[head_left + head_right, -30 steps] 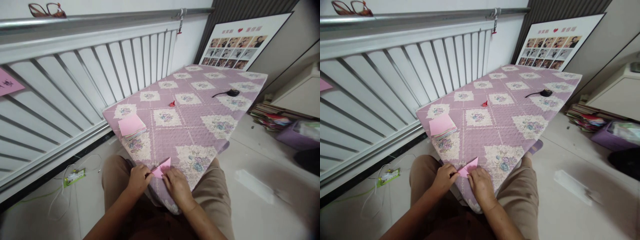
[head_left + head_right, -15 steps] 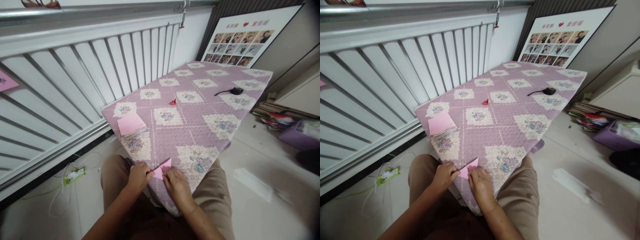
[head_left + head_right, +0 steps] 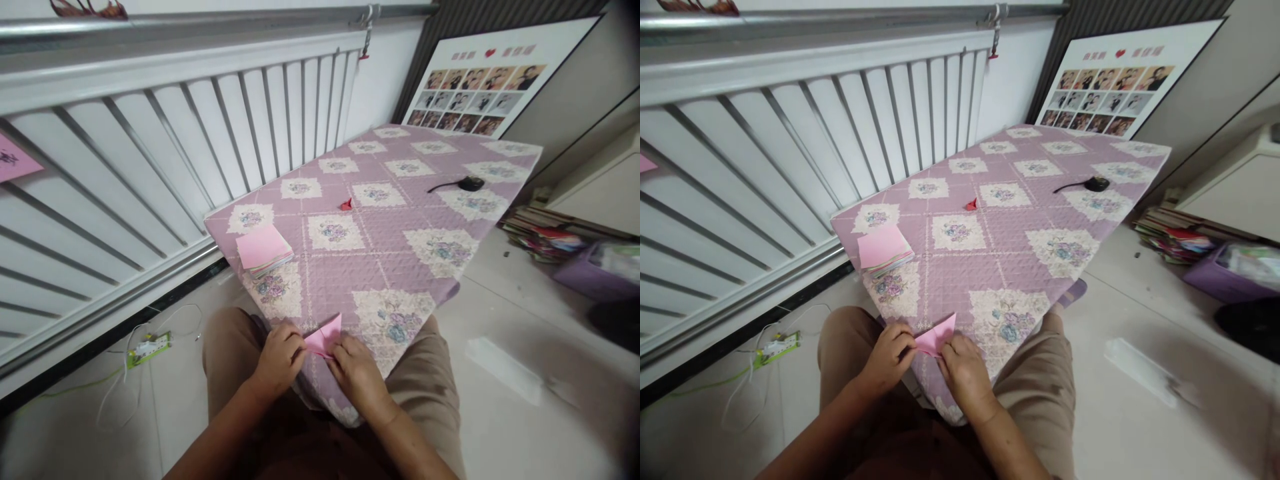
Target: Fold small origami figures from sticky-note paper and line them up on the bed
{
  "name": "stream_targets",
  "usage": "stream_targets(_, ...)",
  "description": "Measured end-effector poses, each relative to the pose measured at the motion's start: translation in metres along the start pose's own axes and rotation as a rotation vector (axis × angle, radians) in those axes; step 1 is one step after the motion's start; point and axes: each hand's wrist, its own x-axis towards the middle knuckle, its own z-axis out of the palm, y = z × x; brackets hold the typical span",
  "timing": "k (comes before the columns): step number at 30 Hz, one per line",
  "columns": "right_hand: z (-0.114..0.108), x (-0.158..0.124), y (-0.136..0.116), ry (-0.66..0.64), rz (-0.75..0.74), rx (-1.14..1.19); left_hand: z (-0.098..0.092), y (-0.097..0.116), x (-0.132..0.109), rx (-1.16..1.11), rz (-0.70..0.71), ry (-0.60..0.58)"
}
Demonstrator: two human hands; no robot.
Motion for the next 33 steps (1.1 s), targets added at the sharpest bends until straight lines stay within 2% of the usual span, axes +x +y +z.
stream_targets(2,-0.002,-0.001,-0.001,0.028,0.008,0.049,-0.005,0.007,0.004,-0.104,0.017,0.032)
stream_targets(4,-0.008,-0.001,-0.004,0.057,0.079,0.182,-0.010,0.012,0.008,-0.223,-0.006,0.070)
stream_targets(7,-0.020,0.003,-0.007,0.096,0.333,0.519,-0.012,0.015,0.017,-0.395,-0.154,0.087)
stream_targets(10,-0.024,0.006,-0.009,0.088,0.619,0.917,-0.006,0.017,0.029,-0.581,-0.329,-0.055)
stream_targets(13,-0.019,0.007,-0.013,0.081,0.820,1.204,0.003,0.022,0.039,-0.795,-0.449,-0.207)
stream_targets(16,-0.015,0.003,-0.018,0.121,0.915,1.345,0.012,0.026,0.045,-0.875,-0.529,-0.259)
stream_targets(18,-0.015,0.000,-0.017,0.104,0.931,1.345,0.014,0.025,0.050,-0.843,-0.540,-0.301)
stream_targets(21,-0.022,-0.006,-0.003,0.087,0.854,1.147,0.008,0.016,0.060,-0.619,-0.450,-0.486)
stream_targets(23,-0.030,-0.011,0.012,0.166,0.721,0.856,0.002,0.008,0.070,-0.348,-0.296,-0.699)
stream_targets(24,-0.034,-0.012,0.019,0.199,0.644,0.695,-0.001,0.004,0.076,-0.294,-0.258,-0.744)
stream_targets(25,-0.037,-0.014,0.024,0.211,0.565,0.554,-0.003,0.001,0.082,-0.265,-0.236,-0.777)
stream_targets(27,-0.040,-0.015,0.030,0.154,0.344,0.365,-0.005,-0.001,0.094,-0.184,-0.187,-0.839)
stream_targets(30,-0.037,-0.014,0.024,0.033,0.054,0.245,-0.002,0.005,0.111,-0.050,-0.098,-0.911)
stream_targets(33,-0.030,-0.010,0.014,-0.038,-0.066,0.180,0.003,0.015,0.127,0.061,-0.032,-0.977)
